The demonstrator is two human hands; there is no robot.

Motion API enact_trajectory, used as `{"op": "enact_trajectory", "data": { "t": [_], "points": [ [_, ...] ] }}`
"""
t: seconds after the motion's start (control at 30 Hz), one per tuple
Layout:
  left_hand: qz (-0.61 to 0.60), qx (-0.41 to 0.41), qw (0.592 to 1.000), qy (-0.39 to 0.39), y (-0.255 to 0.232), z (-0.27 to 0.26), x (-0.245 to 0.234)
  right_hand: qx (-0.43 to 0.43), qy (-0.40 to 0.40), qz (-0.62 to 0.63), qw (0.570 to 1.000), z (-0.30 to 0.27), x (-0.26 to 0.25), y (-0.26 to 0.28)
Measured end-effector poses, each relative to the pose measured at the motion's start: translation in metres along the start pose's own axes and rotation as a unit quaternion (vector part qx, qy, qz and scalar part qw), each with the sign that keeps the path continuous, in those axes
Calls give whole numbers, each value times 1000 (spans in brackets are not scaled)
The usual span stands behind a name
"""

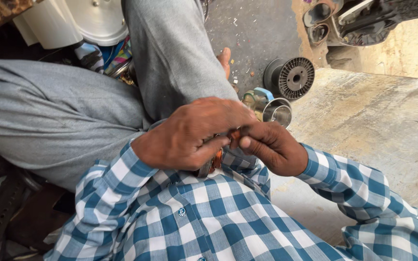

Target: The person sits cross-legged on the floor and winds copper wire around a motor stator by hand. They repeatedly wrap the wire, adjust the coils, and use a small tool to tuck the wire into the stator slots.

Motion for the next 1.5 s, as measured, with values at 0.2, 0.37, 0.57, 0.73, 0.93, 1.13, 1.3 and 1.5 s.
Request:
{"op": "enact_trajectory", "data": {
  "t": [0.2,0.37,0.57,0.73,0.93,1.13,1.3,1.5],
  "points": [
    [-48,-60,997,32,27,8,9,20,-25,93,995,-8,1,-12],
    [1,-22,1000,-15,33,6,4,101,-66,133,984,-15,0,-29],
    [67,-33,997,29,29,5,10,28,-59,25,998,-12,2,-22],
    [106,-44,991,-69,-11,-6,-25,-62,-44,-86,993,-9,6,-7],
    [-47,-416,885,-202,1,-94,-24,-62,-45,47,996,-12,7,-17],
    [-254,-488,834,-53,51,-121,18,5,-33,164,986,-12,4,-18],
    [-269,-466,843,8,63,-129,23,-92,-72,-147,982,-11,6,18],
    [-344,-413,842,-38,74,-150,33,-94,-16,-356,930,-11,41,18]
  ]
}}
Point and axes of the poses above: each hand's wrist, its own z-axis towards the middle knuckle, its own x-axis out of the palm, y = z × x, the point moved 5 cm from there along z, towards the middle knuckle, and after that the axes turned 3 degrees about -z, right-handed, at the moved point
